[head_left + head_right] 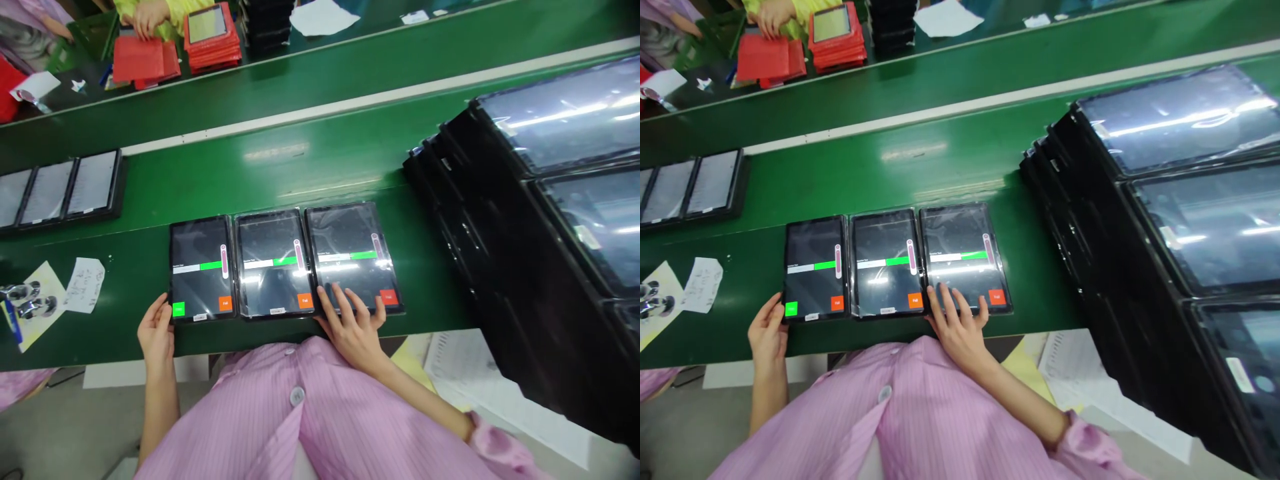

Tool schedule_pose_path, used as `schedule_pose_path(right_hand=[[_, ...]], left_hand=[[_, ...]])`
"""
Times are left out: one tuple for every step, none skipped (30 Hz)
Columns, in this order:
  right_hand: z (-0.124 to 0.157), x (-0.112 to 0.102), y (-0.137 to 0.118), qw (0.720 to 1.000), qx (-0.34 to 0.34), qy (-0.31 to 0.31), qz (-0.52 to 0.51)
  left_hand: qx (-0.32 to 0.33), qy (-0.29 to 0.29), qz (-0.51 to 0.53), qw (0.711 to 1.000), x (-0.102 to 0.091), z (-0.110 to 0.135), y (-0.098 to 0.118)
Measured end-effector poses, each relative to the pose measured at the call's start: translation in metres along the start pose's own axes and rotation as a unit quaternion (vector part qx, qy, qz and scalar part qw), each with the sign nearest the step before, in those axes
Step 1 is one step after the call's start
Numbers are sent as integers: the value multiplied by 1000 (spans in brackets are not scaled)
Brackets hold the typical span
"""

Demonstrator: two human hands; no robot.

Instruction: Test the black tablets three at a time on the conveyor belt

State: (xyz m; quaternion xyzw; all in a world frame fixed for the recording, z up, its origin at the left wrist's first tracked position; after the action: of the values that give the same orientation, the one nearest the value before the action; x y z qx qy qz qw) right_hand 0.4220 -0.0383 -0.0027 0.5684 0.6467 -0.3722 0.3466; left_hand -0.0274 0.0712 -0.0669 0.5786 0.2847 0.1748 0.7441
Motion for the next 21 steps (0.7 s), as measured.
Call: schedule_pose_path(right_hand=[[2, 2, 1, 1000, 7, 0, -13], [4, 4, 2, 1000, 13, 0, -24], [6, 5, 3, 999, 17, 1, -29], [7, 6, 4, 999, 20, 1, -28], [8, 7, 4, 1000, 20, 1, -21], [8, 7, 4, 1000, 18, 1, -11], [8, 7, 2, 1000, 13, 3, -1], [7, 6, 1, 1000, 9, 6, 8], [6, 5, 0, 1000, 8, 12, 15], [5, 3, 0, 1000, 8, 20, 22], [4, 1, -1, 999, 10, 28, 27], [4, -1, -1, 999, 13, 36, 31], [3, -2, -1, 998, 17, 41, 32], [2, -3, 0, 998, 22, 43, 32], [2, -4, 1, 998, 25, 42, 29], [1, -4, 2, 999, 28, 39, 24], [1, -5, 3, 999, 32, 35, 16], [0, -6, 5, 999, 34, 34, 6], [-1, -8, 8, 999, 36, 37, -5], [-2, -11, 11, 998, 39, 46, -17], [-3, -15, 16, 997, 42, 59, -26]], left_hand=[[7, -10, -16, 1000, 1, 2, 4], [26, -18, -38, 999, 2, 5, 11], [62, -23, -73, 995, 3, 10, 22], [116, -27, -122, 985, 6, 19, 37], [183, -32, -180, 966, 13, 32, 54], [257, -42, -243, 934, 23, 49, 70], [329, -61, -303, 892, 38, 69, 82], [393, -87, -350, 846, 55, 90, 89], [449, -113, -380, 800, 72, 111, 93], [499, -132, -394, 761, 87, 131, 96], [539, -143, -397, 729, 100, 148, 97], [570, -146, -396, 705, 110, 160, 98], [590, -145, -393, 690, 117, 169, 98], [600, -144, -392, 682, 122, 173, 98], [603, -144, -394, 678, 126, 175, 98], [603, -144, -395, 678, 128, 175, 98], [599, -146, -398, 679, 128, 174, 97], [595, -149, -402, 680, 129, 173, 97], [590, -153, -407, 680, 129, 173, 96], [586, -157, -413, 680, 128, 172, 95], [581, -162, -418, 679, 129, 172, 94]])
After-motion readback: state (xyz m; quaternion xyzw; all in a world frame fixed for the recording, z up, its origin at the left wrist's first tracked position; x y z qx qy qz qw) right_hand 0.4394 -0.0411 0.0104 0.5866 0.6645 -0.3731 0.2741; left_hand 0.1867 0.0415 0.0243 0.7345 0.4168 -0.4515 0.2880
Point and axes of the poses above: each hand's wrist, its own z-axis away from the middle knuckle, its own x-axis out of the palm, y = z × x, the point moved 10 cm from there along -z, towards the middle knuckle, and after that the axes turned 7 degrees about y, right-handed, at the moved point
